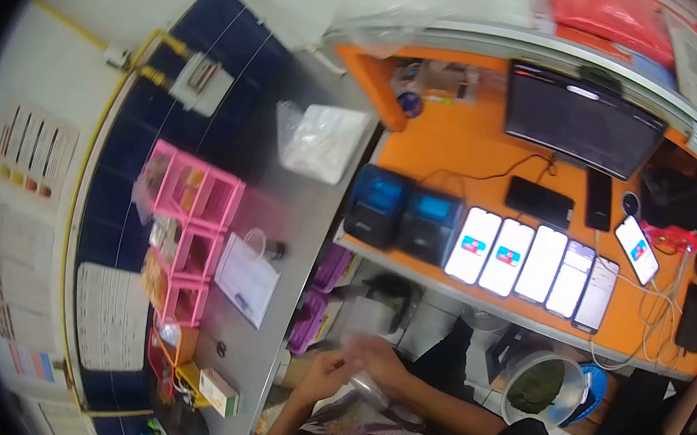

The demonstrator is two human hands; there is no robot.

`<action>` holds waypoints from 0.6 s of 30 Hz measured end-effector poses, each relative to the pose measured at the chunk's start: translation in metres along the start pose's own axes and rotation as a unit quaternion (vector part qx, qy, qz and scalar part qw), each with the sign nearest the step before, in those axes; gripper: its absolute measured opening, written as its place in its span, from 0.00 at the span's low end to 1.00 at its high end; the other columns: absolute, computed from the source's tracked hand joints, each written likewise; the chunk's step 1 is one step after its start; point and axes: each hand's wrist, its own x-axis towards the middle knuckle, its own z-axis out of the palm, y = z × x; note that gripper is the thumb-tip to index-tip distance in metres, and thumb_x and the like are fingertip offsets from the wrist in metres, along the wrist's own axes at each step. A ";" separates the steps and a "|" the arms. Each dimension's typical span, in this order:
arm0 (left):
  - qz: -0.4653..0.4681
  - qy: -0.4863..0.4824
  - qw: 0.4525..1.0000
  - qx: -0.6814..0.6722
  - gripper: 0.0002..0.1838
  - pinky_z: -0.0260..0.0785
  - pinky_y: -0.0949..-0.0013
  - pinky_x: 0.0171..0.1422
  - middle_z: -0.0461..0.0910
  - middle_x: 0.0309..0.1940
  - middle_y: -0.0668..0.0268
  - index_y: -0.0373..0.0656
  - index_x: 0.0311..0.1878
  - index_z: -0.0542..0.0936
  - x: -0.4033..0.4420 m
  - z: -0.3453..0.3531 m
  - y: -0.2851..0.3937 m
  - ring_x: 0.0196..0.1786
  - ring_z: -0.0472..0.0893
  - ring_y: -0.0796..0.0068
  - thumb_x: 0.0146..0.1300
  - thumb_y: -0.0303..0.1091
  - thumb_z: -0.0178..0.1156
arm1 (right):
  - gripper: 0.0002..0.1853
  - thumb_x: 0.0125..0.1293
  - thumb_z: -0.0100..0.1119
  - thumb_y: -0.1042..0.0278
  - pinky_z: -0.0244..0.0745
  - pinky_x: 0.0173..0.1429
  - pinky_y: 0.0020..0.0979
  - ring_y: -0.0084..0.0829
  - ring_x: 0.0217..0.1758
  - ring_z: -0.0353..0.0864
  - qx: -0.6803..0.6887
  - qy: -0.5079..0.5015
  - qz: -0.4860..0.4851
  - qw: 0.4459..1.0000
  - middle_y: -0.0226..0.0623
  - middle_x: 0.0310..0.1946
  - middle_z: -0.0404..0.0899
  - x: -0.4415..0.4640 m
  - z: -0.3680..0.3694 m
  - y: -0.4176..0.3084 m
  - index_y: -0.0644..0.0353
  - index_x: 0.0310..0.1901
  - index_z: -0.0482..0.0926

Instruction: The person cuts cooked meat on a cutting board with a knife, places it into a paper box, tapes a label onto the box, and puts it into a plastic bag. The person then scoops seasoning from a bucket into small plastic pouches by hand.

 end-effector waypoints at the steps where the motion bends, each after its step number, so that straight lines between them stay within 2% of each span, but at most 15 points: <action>1: 0.015 0.040 0.999 0.030 0.12 0.70 0.71 0.30 0.76 0.18 0.70 0.40 0.35 0.82 -0.013 -0.008 -0.016 0.25 0.78 0.81 0.71 0.39 0.60 | 0.12 0.65 0.68 0.63 0.76 0.47 0.28 0.20 0.41 0.78 -0.005 -0.006 0.012 1.000 0.29 0.38 0.82 0.000 0.013 -0.005 0.60 0.46 0.82; 3: 0.029 0.092 0.994 0.050 0.12 0.70 0.69 0.29 0.75 0.17 0.68 0.40 0.34 0.83 -0.039 -0.033 -0.036 0.23 0.77 0.78 0.69 0.39 0.61 | 0.16 0.67 0.67 0.62 0.75 0.50 0.27 0.21 0.43 0.78 -0.113 -0.061 0.074 0.989 0.29 0.37 0.82 0.001 0.045 -0.034 0.61 0.51 0.79; 4: 0.035 0.166 0.975 0.146 0.12 0.71 0.65 0.29 0.77 0.18 0.63 0.41 0.31 0.83 -0.057 -0.051 -0.046 0.23 0.79 0.72 0.67 0.39 0.62 | 0.25 0.68 0.62 0.61 0.78 0.52 0.32 0.31 0.45 0.84 -0.359 -0.139 -0.098 0.918 0.37 0.39 0.85 0.013 0.041 -0.026 0.61 0.64 0.72; 5: 0.027 0.248 0.939 0.236 0.12 0.72 0.61 0.29 0.79 0.20 0.59 0.42 0.29 0.83 -0.078 -0.059 -0.058 0.23 0.80 0.66 0.65 0.39 0.62 | 0.25 0.66 0.61 0.64 0.79 0.48 0.37 0.37 0.40 0.84 -0.523 -0.114 -0.086 0.840 0.42 0.36 0.85 0.013 0.045 -0.024 0.57 0.65 0.72; 6: 0.004 0.289 0.933 0.212 0.12 0.72 0.61 0.29 0.79 0.20 0.59 0.42 0.29 0.83 -0.094 -0.062 -0.076 0.23 0.80 0.66 0.65 0.39 0.62 | 0.26 0.64 0.60 0.66 0.80 0.43 0.41 0.44 0.35 0.85 -0.670 -0.103 -0.081 0.731 0.47 0.33 0.85 0.012 0.048 -0.019 0.54 0.65 0.72; 8: -0.077 0.354 0.843 0.399 0.12 0.74 0.52 0.34 0.82 0.25 0.52 0.44 0.29 0.82 -0.128 -0.078 -0.127 0.28 0.82 0.51 0.61 0.41 0.60 | 0.31 0.60 0.57 0.73 0.77 0.37 0.49 0.54 0.29 0.82 -0.807 -0.073 -0.030 0.586 0.54 0.29 0.82 0.031 0.025 0.014 0.47 0.68 0.70; 9: -0.111 0.397 0.837 0.361 0.13 0.74 0.50 0.37 0.82 0.26 0.52 0.44 0.28 0.82 -0.148 -0.079 -0.142 0.31 0.83 0.49 0.62 0.42 0.58 | 0.28 0.60 0.55 0.75 0.75 0.35 0.50 0.55 0.27 0.80 -0.792 -0.052 -0.068 0.604 0.49 0.24 0.82 0.027 0.045 0.001 0.50 0.65 0.73; 10: -0.140 0.439 0.827 0.323 0.15 0.75 0.48 0.40 0.82 0.28 0.51 0.44 0.27 0.81 -0.166 -0.082 -0.158 0.34 0.83 0.46 0.63 0.43 0.56 | 0.25 0.58 0.55 0.77 0.78 0.38 0.47 0.54 0.31 0.82 -0.807 -0.039 -0.110 0.579 0.49 0.30 0.84 0.032 0.046 0.008 0.53 0.59 0.79; 12: -0.216 0.480 0.810 0.257 0.15 0.75 0.46 0.41 0.83 0.28 0.52 0.44 0.28 0.81 -0.216 -0.087 -0.198 0.34 0.83 0.46 0.63 0.44 0.55 | 0.26 0.55 0.54 0.80 0.75 0.37 0.50 0.53 0.29 0.81 -0.773 -0.049 -0.210 0.597 0.48 0.27 0.82 0.038 0.051 0.012 0.52 0.57 0.80; 13: -0.257 0.477 0.811 0.220 0.16 0.74 0.45 0.42 0.83 0.28 0.52 0.44 0.28 0.81 -0.239 -0.088 -0.218 0.35 0.83 0.47 0.63 0.44 0.54 | 0.26 0.55 0.54 0.80 0.75 0.37 0.50 0.53 0.29 0.81 -0.778 -0.078 -0.208 0.587 0.48 0.27 0.82 0.035 0.069 0.030 0.52 0.57 0.80; 15: -0.248 0.518 0.805 0.149 0.18 0.75 0.45 0.42 0.83 0.26 0.52 0.44 0.28 0.82 -0.270 -0.079 -0.258 0.33 0.84 0.45 0.63 0.47 0.54 | 0.25 0.53 0.54 0.81 0.76 0.41 0.49 0.53 0.33 0.82 -0.818 -0.080 -0.186 0.538 0.49 0.30 0.83 0.033 0.100 0.054 0.53 0.54 0.82; 17: -0.401 0.427 0.809 0.048 0.16 0.74 0.46 0.53 0.84 0.37 0.50 0.47 0.44 0.85 -0.302 -0.076 -0.284 0.46 0.83 0.45 0.60 0.46 0.59 | 0.25 0.53 0.54 0.81 0.76 0.43 0.48 0.53 0.34 0.82 -0.819 -0.133 -0.193 0.524 0.49 0.31 0.83 0.036 0.152 0.091 0.53 0.54 0.82; 18: -0.406 0.431 0.806 0.023 0.16 0.74 0.46 0.53 0.84 0.37 0.50 0.47 0.44 0.85 -0.310 -0.069 -0.290 0.46 0.83 0.45 0.60 0.46 0.59 | 0.25 0.53 0.54 0.81 0.77 0.44 0.48 0.53 0.36 0.82 -0.810 -0.169 -0.194 0.527 0.49 0.32 0.83 0.034 0.181 0.114 0.53 0.54 0.82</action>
